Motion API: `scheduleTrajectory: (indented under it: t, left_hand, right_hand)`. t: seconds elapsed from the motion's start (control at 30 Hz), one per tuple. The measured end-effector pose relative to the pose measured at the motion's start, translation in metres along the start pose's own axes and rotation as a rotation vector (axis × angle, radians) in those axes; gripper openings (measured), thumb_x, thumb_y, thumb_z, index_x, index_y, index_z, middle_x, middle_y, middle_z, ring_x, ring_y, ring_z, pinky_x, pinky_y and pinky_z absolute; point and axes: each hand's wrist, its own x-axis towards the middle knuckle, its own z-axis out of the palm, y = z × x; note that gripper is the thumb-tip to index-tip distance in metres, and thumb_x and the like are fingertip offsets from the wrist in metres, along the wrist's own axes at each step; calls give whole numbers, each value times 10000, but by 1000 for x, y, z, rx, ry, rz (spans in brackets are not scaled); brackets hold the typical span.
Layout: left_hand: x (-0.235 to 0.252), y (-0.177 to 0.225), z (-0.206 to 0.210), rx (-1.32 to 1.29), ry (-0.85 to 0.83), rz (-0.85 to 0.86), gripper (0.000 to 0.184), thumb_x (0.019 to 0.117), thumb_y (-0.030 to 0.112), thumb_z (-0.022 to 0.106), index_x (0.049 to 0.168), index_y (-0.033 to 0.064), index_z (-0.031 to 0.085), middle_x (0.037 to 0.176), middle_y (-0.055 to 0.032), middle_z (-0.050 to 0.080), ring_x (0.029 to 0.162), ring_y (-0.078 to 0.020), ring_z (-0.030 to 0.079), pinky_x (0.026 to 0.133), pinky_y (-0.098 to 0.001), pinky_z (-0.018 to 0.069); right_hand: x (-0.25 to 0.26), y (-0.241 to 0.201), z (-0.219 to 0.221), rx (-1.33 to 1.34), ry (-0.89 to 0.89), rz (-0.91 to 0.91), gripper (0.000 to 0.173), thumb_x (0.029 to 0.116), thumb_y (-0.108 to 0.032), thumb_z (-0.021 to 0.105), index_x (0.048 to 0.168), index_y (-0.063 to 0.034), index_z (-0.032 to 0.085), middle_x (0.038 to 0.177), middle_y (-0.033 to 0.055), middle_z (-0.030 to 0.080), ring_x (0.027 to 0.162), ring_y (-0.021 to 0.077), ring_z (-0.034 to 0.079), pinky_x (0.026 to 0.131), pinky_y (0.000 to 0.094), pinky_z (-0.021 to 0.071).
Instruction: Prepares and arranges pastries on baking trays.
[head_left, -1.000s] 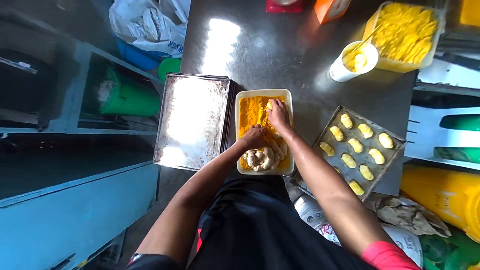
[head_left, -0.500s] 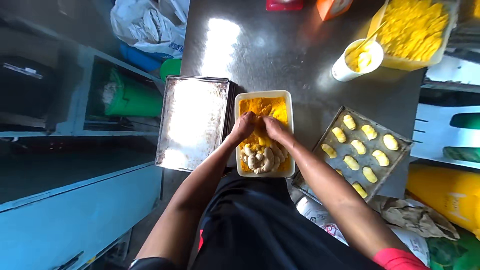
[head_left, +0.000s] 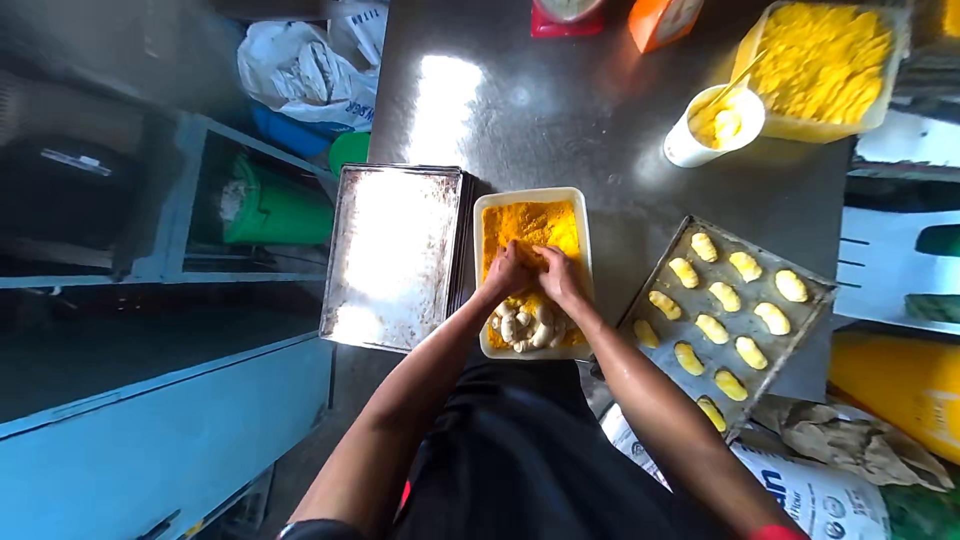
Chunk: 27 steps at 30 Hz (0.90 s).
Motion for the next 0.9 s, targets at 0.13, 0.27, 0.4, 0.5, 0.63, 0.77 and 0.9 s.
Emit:
scheduleTrajectory:
  t: [0.13,0.27,0.4,0.5,0.63,0.77,0.9]
  left_hand:
    - [3,-9,6,12,269,55,408,917,117,704,1296,32,579,1390,-253,530,1194,-433,607,950,-581,559]
    - [-4,-4,-11,-170,130,17,407,999,121,617,1387,23,544,1173,-224,707,1093,-391,693,948,-583,554]
    - [11,-25,10,157,132,57,419,941,248,706,1276,11,617,1294,-228,618,1240,-424,585,1005,-599,521]
    - [13,-18,3,224,68,40,439,876,270,770,1230,37,656,1292,-243,622,1216,-430,602,974,-609,532]
    - [9,-9,-21,88,111,152,238,993,178,592,1180,101,718,1323,-230,576,1104,-362,660,917,-545,582]
    - [3,-13,-29,237,86,210,347,918,53,653,1257,102,710,1252,-211,656,1160,-396,639,954,-593,546]
    - [-17,-8,-25,280,119,284,194,922,56,679,1111,69,721,1147,-148,695,1169,-364,626,956,-549,550]
  right_hand:
    - [-2,5,6,-178,30,52,487,891,-80,710,1372,-117,641,1332,195,612,1248,384,577,1024,568,503]
    - [9,2,-7,-29,-150,98,393,959,-215,681,1334,-99,661,1266,169,689,1149,344,672,984,585,534]
    - [10,0,-11,-139,-112,116,370,939,-232,693,1275,-77,687,1195,214,680,1099,402,657,915,622,529]
    - [11,-14,-19,-151,-81,87,352,888,-170,741,1232,-99,708,1167,230,677,1048,413,667,859,619,546]
    - [-2,-21,-26,-100,-48,-29,383,814,-10,766,1182,-114,749,1342,222,564,1098,394,639,872,583,571]
    - [-5,-17,-11,-99,-49,-29,247,947,-88,641,1171,-83,744,1217,129,720,1122,310,690,976,563,549]
    - [-28,-13,12,-60,189,4,243,937,13,627,1148,-58,725,1136,150,727,1058,319,705,934,549,569]
